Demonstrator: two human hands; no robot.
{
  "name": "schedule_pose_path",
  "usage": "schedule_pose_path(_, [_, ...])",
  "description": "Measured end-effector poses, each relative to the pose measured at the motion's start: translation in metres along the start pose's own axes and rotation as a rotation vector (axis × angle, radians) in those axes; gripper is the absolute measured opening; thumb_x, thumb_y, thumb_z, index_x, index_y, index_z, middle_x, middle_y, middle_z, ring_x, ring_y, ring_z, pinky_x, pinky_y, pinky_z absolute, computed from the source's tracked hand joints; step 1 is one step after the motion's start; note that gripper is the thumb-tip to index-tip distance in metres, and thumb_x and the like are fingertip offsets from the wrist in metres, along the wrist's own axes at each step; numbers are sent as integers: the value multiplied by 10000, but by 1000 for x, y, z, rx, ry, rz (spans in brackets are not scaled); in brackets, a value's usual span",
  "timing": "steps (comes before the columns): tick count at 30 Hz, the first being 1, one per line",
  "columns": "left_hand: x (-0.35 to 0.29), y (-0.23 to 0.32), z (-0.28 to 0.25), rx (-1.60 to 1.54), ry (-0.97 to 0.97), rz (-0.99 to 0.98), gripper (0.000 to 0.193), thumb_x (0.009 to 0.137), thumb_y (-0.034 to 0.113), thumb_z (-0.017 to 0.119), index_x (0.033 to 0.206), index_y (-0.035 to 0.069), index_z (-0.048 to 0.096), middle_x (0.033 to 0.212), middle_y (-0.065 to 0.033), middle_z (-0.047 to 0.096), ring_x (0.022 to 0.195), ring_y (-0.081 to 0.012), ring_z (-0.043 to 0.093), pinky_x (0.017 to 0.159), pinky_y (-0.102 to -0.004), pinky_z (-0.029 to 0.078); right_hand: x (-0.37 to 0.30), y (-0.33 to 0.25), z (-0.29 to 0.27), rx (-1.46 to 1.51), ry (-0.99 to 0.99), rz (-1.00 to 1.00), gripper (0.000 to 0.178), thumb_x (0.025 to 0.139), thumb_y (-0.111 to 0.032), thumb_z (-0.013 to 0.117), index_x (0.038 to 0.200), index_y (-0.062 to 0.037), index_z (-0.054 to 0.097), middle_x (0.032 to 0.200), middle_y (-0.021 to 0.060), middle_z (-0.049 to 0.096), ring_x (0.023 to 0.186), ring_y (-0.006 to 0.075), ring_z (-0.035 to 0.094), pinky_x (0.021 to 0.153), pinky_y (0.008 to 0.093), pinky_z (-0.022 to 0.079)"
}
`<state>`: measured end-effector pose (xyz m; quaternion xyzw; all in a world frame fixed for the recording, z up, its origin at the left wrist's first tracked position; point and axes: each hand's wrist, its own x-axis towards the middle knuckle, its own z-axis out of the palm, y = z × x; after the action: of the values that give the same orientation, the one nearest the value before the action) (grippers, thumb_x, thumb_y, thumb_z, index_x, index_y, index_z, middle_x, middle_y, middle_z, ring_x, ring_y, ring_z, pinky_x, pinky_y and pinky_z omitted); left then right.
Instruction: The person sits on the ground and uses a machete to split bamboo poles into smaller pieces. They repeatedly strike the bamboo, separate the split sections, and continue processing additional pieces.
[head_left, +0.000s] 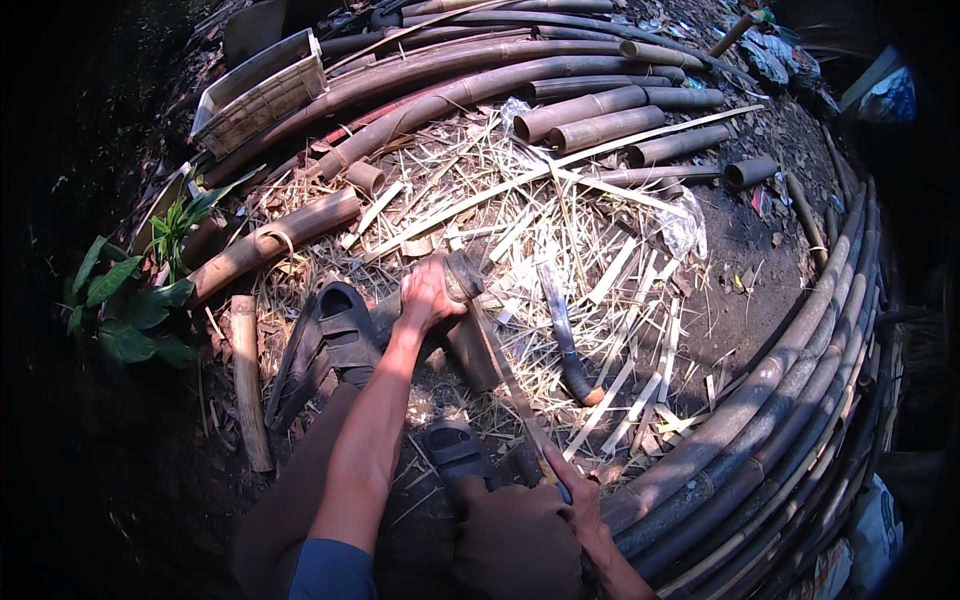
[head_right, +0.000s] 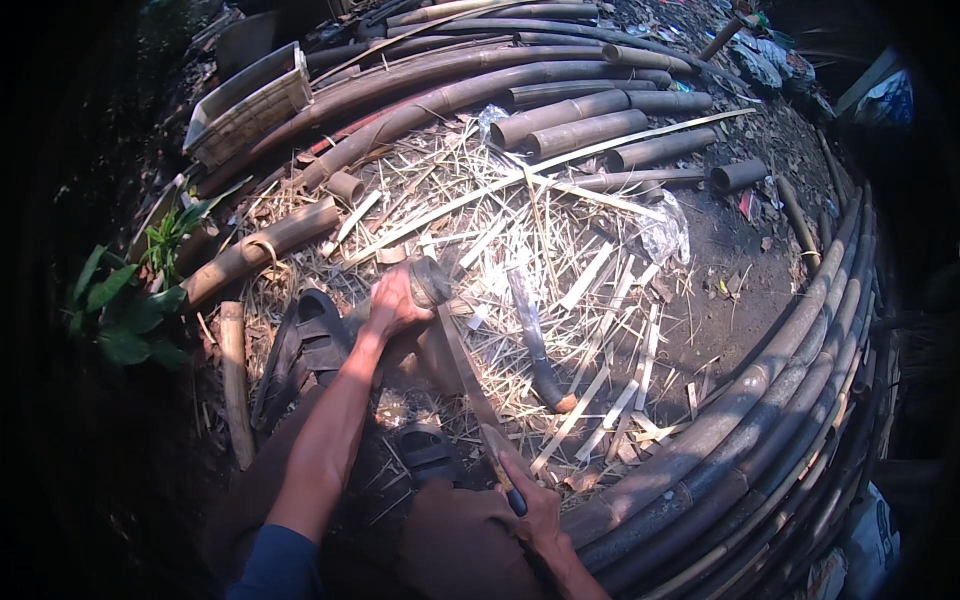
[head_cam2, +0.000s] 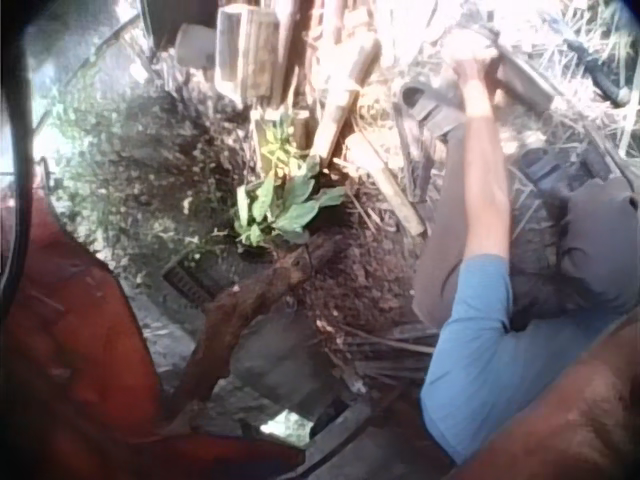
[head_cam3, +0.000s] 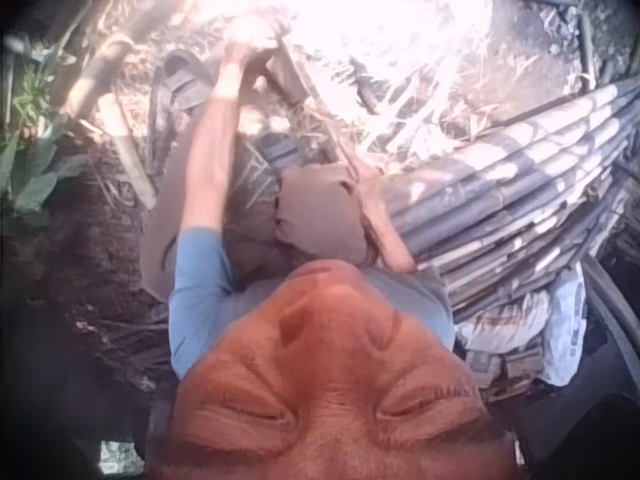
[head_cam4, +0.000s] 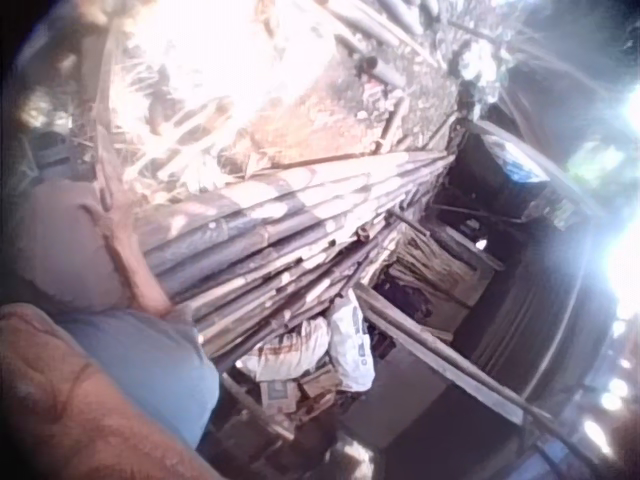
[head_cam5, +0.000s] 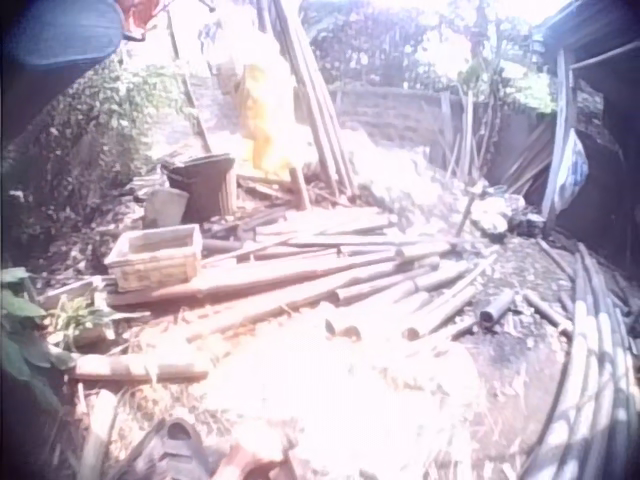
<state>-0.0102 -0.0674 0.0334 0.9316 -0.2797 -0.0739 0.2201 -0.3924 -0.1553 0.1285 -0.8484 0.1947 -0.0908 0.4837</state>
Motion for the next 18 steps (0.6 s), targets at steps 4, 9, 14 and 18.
schedule_pose_path(4, [-7,-17,-1,13,7,-16,950,489,326,883,1279,6,464,1181,-213,608,1119,-371,575,957,-459,462,94,-1,59,-20,18,69,501,847,-222,650,1338,-166,567,1071,174,690,667,359,683,630,403,558])
schedule_pose_path(9, [2,7,7,-20,-75,-53,959,508,329,883,1300,3,451,1223,-217,588,1144,-380,562,972,-458,458,176,0,77,-44,32,118,487,871,-359,601,1327,-193,569,798,235,666,733,394,673,668,453,546])
schedule_pose_path(14, [-4,-22,0,-41,26,86,1062,487,352,900,1360,0,408,1220,-224,587,1124,-394,569,971,-470,461,12,33,17,-13,70,-48,547,840,-252,656,1374,-214,544,898,170,717,722,316,708,681,377,580])
schedule_pose_path(18, [-4,-31,-11,-78,14,61,1012,492,331,902,1323,-2,429,1180,-209,612,1113,-384,577,958,-452,473,54,31,50,-5,54,-77,555,835,-247,663,1377,-228,543,885,168,716,697,315,703,671,359,579])
